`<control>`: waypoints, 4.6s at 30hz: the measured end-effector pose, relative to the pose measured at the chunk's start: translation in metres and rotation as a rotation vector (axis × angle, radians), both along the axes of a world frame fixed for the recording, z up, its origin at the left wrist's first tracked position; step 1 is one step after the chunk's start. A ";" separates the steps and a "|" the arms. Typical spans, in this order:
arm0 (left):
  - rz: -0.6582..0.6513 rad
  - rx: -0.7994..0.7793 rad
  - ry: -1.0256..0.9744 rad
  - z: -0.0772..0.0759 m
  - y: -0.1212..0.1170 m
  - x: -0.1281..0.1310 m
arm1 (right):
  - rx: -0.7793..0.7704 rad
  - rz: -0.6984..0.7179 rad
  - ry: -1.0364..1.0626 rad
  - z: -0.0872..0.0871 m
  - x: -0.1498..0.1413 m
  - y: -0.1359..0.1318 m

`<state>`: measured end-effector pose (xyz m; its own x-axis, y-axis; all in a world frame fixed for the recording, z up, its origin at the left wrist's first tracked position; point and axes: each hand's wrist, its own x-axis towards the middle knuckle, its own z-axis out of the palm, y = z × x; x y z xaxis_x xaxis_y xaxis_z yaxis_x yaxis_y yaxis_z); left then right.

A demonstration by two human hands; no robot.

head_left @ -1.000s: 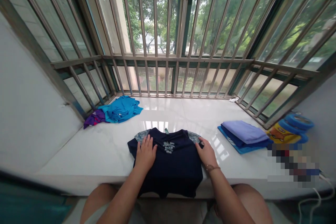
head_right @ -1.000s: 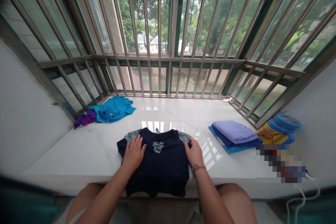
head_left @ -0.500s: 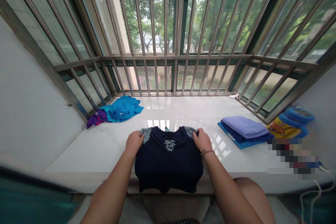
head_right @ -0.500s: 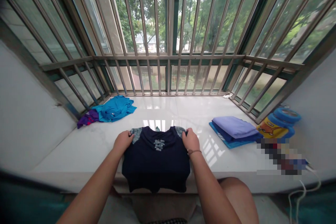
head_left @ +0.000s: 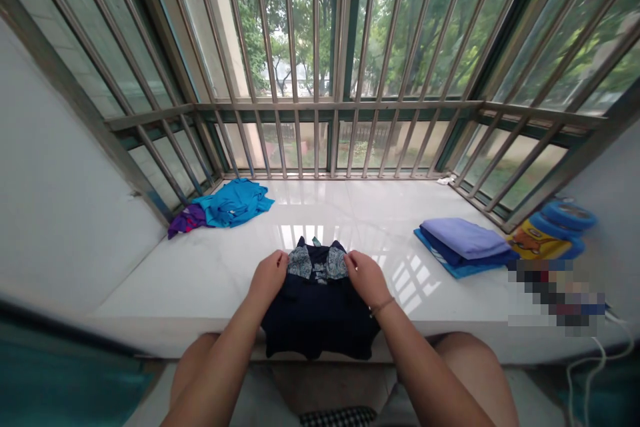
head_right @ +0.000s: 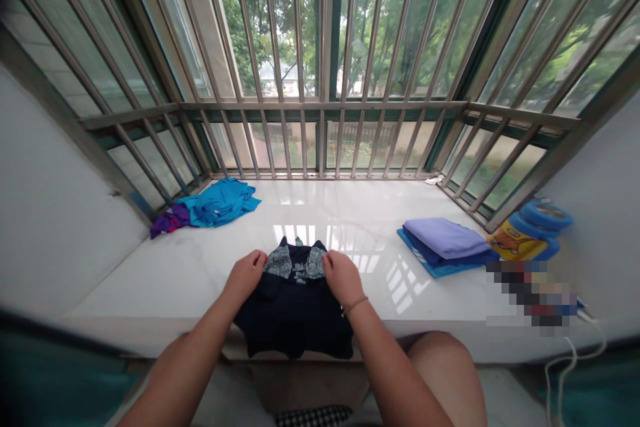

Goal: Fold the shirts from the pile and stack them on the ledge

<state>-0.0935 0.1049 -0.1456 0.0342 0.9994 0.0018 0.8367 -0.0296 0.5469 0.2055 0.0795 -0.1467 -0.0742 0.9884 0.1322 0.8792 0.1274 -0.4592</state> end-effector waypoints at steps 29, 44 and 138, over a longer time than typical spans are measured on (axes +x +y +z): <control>-0.132 0.259 -0.066 -0.046 -0.025 -0.028 | 0.040 0.251 0.126 -0.031 0.066 -0.017; -0.285 -0.139 0.209 0.031 0.105 0.004 | -0.219 0.108 -0.220 0.017 0.026 0.089; -0.267 0.140 0.118 -0.076 -0.103 0.006 | -0.010 -0.384 -0.192 -0.014 0.024 -0.086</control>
